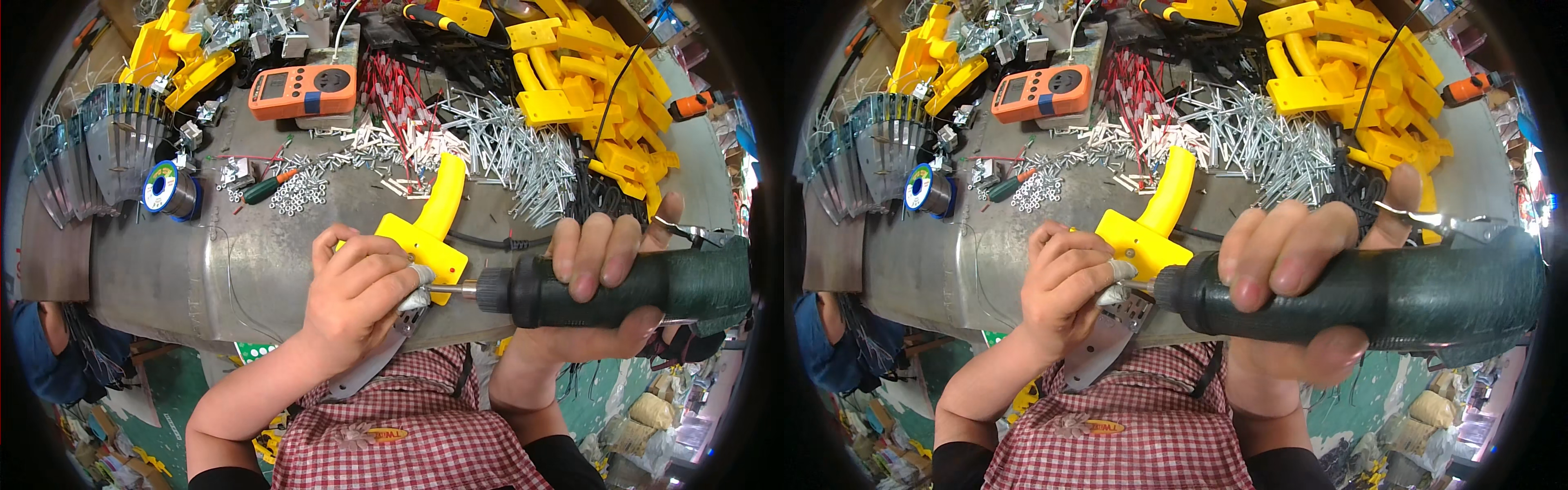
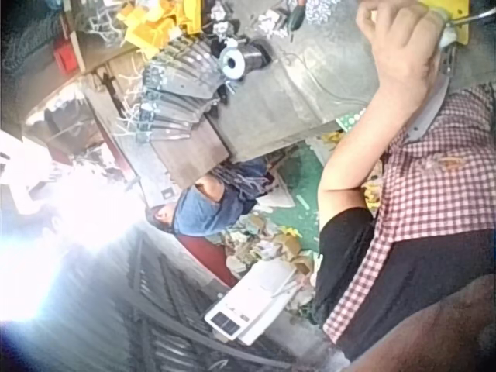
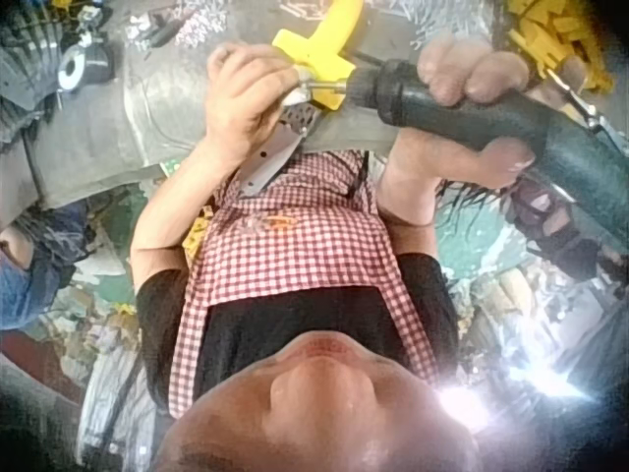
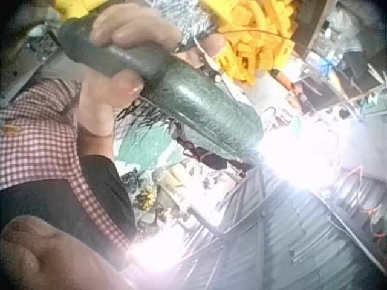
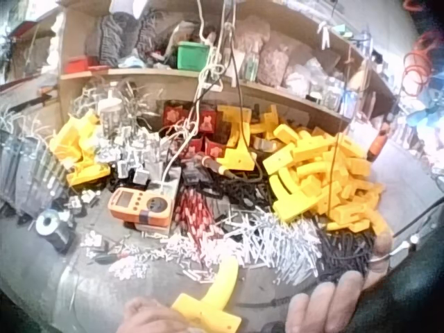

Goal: Soldering components and assembling the yellow plastic housing of a handheld electronic device.

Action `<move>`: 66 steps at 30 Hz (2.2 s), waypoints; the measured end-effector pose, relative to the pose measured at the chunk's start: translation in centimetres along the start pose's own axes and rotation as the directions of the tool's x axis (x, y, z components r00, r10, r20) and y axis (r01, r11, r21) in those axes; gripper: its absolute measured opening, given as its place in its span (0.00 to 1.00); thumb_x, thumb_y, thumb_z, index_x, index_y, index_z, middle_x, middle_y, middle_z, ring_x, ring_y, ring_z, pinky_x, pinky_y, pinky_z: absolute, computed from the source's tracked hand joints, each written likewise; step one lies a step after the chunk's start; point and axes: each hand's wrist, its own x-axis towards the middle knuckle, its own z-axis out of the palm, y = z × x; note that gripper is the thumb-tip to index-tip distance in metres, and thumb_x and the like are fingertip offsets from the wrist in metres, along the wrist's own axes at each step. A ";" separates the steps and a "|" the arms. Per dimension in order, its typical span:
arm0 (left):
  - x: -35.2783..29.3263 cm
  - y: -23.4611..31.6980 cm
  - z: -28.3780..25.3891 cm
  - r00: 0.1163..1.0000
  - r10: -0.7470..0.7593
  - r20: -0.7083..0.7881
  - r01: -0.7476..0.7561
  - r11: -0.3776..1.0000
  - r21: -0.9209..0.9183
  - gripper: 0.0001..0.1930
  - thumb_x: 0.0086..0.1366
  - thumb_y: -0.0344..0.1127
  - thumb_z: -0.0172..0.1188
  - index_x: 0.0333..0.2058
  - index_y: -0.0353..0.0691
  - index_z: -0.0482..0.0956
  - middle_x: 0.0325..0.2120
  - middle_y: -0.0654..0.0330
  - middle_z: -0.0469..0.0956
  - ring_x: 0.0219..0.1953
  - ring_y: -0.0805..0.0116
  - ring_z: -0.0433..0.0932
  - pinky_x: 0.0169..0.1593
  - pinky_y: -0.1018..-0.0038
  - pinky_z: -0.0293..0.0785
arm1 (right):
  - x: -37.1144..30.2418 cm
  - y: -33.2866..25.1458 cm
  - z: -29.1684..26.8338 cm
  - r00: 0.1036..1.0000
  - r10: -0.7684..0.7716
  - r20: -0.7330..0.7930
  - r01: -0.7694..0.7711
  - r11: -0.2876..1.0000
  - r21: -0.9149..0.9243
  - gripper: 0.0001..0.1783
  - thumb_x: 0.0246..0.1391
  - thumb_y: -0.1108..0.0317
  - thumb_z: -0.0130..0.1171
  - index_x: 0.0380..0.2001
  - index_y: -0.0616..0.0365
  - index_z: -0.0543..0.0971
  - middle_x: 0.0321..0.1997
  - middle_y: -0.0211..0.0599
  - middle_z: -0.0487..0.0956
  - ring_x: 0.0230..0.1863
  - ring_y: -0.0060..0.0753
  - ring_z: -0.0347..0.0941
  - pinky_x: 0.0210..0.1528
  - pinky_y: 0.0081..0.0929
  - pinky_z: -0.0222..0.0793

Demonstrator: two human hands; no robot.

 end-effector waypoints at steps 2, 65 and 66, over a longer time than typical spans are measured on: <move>0.0 0.1 0.0 1.000 -0.029 -0.009 0.029 0.999 -0.033 0.12 0.39 0.22 0.60 0.28 0.38 0.78 0.26 0.60 0.76 0.35 0.61 0.76 0.41 0.62 0.63 | -0.2 0.2 0.2 1.000 -0.006 -0.004 0.006 1.000 -0.024 0.44 0.48 0.56 0.64 0.61 0.61 0.53 0.27 0.27 0.65 0.26 0.20 0.64 0.32 0.21 0.60; 13.9 0.8 -0.2 0.531 -0.331 0.780 0.338 0.927 0.164 0.20 0.54 0.45 0.61 0.29 0.28 0.75 0.22 0.45 0.77 0.28 0.50 0.78 0.34 0.63 0.73 | -0.5 -4.5 -3.4 0.962 -0.228 0.150 0.265 0.912 -0.314 0.46 0.48 0.52 0.66 0.63 0.46 0.50 0.29 0.34 0.72 0.24 0.33 0.70 0.27 0.27 0.64; 13.5 1.0 0.0 0.559 -0.287 0.778 0.339 0.935 0.102 0.20 0.54 0.45 0.61 0.29 0.28 0.75 0.22 0.45 0.76 0.27 0.50 0.78 0.33 0.63 0.72 | -1.0 -5.0 -2.6 0.954 -0.208 0.218 0.275 0.895 -0.351 0.45 0.48 0.55 0.67 0.63 0.47 0.51 0.30 0.35 0.73 0.25 0.36 0.71 0.27 0.28 0.65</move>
